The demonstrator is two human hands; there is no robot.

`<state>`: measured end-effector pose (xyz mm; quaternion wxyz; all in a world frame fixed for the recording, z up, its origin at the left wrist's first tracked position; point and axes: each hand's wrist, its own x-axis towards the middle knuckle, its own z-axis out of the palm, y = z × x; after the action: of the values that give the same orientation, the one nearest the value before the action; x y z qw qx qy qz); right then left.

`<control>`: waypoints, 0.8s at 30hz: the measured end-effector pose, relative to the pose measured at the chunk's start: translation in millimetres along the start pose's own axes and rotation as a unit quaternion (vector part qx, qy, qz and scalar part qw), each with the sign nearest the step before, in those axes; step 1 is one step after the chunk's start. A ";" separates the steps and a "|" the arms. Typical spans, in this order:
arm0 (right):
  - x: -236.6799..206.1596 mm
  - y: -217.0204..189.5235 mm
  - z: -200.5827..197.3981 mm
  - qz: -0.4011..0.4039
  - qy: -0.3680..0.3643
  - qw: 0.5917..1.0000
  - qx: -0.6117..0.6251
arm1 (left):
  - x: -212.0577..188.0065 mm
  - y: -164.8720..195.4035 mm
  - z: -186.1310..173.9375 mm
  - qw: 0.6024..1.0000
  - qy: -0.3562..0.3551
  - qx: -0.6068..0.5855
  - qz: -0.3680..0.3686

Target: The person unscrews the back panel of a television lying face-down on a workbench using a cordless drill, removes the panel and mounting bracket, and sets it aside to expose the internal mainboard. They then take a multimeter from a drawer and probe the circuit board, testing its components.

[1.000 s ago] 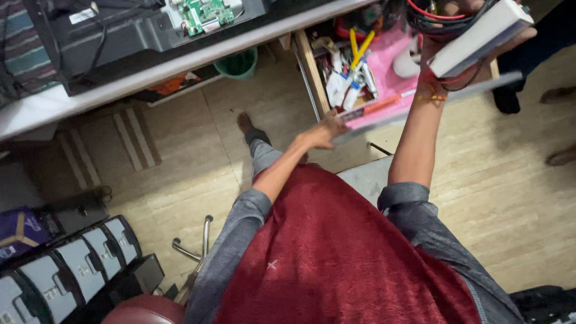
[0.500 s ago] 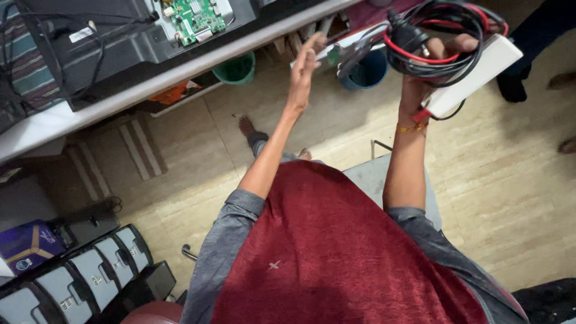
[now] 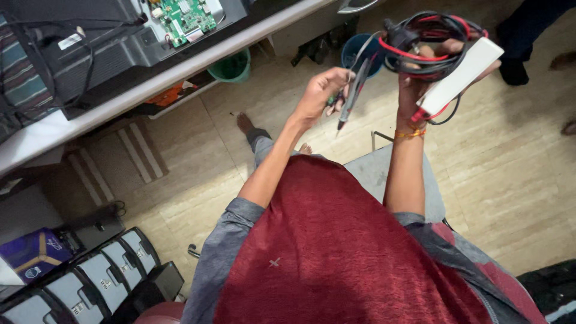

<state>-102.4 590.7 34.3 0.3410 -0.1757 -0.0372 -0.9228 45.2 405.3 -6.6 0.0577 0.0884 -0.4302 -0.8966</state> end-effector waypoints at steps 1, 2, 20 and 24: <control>-3.9 -1.7 1.9 0.008 -0.019 0.999 -0.043 | -0.1 -1.2 1.2 0.999 -0.005 0.039 -0.006; -8.0 -3.5 4.3 0.012 -0.031 0.997 -0.073 | -0.4 -1.2 0.3 0.997 -0.011 0.078 -0.012; -136.3 15.3 14.8 -0.067 0.277 0.941 -0.180 | 13.6 49.1 -93.2 0.871 0.243 0.405 0.136; -148.4 22.4 21.6 -0.060 0.294 0.927 -0.223 | 37.9 53.5 -91.3 0.884 0.283 0.361 0.094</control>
<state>23.1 669.1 1.5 0.2327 0.0349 0.2616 -0.9361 28.6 295.7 -25.0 0.2250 0.3121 -0.6960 -0.6063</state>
